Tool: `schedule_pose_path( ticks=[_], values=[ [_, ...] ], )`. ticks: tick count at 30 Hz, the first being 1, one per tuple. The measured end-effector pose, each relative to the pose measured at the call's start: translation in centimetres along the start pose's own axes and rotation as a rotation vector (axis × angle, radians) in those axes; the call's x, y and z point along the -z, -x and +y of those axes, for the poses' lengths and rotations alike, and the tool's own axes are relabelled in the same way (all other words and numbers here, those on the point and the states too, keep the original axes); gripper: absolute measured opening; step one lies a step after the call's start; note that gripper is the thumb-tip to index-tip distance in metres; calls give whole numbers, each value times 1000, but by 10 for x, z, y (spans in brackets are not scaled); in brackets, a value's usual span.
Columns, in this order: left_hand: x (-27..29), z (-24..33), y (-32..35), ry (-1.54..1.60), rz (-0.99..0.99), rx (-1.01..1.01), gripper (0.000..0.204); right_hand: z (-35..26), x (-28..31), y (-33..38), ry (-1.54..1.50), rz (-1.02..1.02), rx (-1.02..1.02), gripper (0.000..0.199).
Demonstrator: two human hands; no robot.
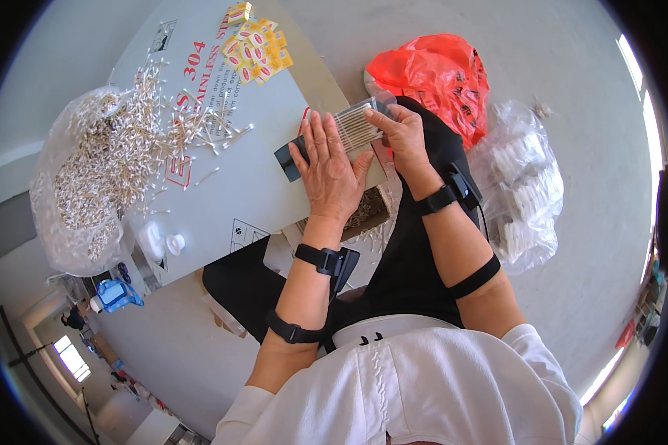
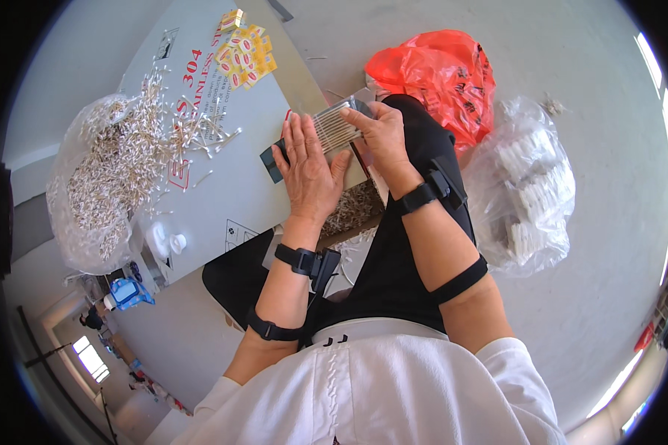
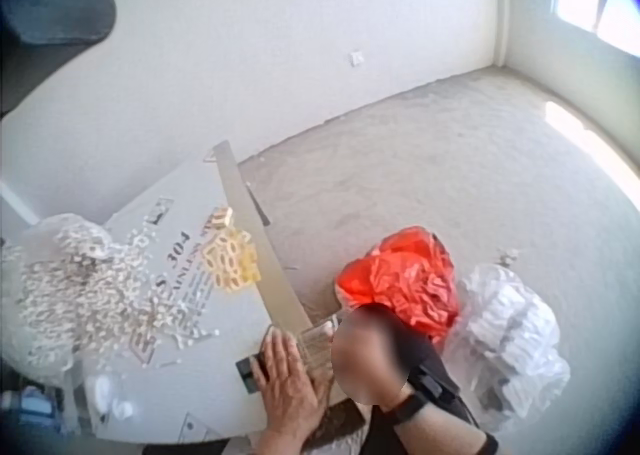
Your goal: Hand-packaging a set of small wooden sticks into labeled plastic sleeves.
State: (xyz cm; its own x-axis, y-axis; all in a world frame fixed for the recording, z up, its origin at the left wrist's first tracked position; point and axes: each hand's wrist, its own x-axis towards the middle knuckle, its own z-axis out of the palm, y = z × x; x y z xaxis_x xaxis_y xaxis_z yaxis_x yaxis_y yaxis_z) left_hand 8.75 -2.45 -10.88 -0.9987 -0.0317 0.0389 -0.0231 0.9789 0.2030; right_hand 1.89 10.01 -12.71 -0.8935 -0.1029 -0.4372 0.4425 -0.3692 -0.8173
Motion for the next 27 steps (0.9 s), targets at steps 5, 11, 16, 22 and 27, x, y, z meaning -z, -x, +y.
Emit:
schedule_pose_path(
  ticks=[5, 11, 16, 22, 27],
  values=[
    [0, -3, 2, 11, 32, 46, 85, 0, -5, -1, -28, 3, 28, 12],
    [-1, -3, 3, 26, 29, 39, 83, 8, 1, -7, 19, 38, 54, 16],
    [3, -16, 5, 95, 83, 47, 79, 5, 0, -4, -167, 88, -50, 21],
    [8, -24, 7, 90, 72, 40, 74, 6, -2, -2, -92, 51, -64, 11],
    [7, -26, 8, 107, 42, 42, 70, 14, 5, -8, -40, 4, -1, 11]
  ],
)
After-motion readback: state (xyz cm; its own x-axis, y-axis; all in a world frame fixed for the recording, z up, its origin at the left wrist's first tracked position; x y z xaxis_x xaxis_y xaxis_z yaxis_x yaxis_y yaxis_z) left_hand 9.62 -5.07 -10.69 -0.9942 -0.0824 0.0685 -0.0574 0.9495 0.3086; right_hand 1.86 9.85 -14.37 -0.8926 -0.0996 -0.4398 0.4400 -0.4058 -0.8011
